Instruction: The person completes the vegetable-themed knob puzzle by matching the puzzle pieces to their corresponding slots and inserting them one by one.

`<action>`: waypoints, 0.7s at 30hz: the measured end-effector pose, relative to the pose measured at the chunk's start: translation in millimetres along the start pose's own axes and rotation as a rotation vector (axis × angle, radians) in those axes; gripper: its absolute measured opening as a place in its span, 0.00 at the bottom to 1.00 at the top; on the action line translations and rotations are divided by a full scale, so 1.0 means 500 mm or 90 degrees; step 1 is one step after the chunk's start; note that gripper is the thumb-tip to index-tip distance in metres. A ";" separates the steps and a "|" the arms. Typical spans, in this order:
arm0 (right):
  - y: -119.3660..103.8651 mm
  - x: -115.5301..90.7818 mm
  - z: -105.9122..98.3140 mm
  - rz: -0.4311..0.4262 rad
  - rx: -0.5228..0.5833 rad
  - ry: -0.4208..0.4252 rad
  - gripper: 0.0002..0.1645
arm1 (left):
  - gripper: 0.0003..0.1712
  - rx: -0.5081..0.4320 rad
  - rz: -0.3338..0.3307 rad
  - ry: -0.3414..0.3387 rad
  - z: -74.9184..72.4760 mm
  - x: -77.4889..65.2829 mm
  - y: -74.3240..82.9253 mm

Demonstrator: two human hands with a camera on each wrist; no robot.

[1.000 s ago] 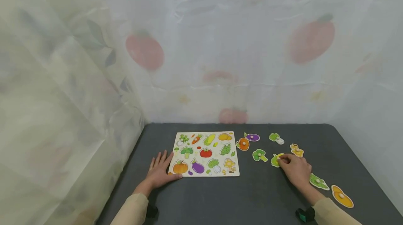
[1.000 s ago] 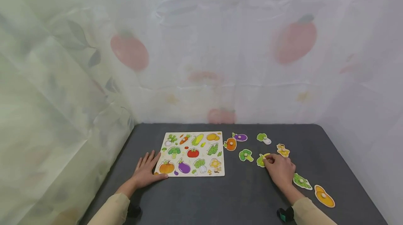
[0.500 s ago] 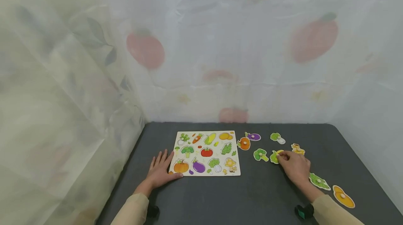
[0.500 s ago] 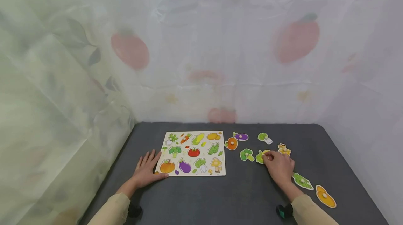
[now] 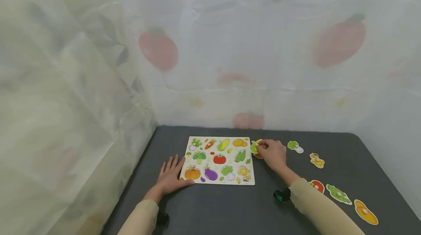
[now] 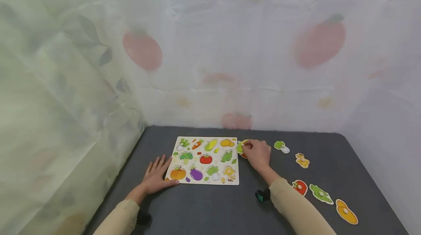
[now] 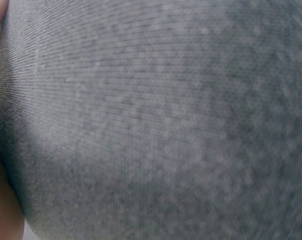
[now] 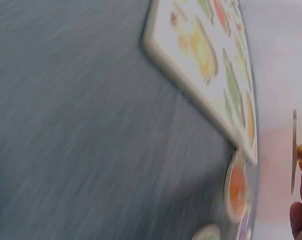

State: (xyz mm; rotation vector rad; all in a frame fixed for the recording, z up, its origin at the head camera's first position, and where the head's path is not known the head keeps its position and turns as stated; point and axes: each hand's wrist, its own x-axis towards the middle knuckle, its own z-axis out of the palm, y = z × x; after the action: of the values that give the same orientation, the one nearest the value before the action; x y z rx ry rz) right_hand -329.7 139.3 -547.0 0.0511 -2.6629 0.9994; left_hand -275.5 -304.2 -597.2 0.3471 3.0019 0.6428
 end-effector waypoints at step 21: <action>-0.109 0.061 0.174 -0.011 0.005 -0.052 0.09 | 0.70 0.020 -0.020 -0.001 0.018 0.006 -0.017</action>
State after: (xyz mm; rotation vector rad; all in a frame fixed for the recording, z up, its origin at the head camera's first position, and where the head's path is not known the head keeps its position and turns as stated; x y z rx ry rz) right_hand -374.1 43.4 -565.7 0.1189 -2.7277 1.0246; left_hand -279.3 -307.3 -608.8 0.3016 3.0126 0.5927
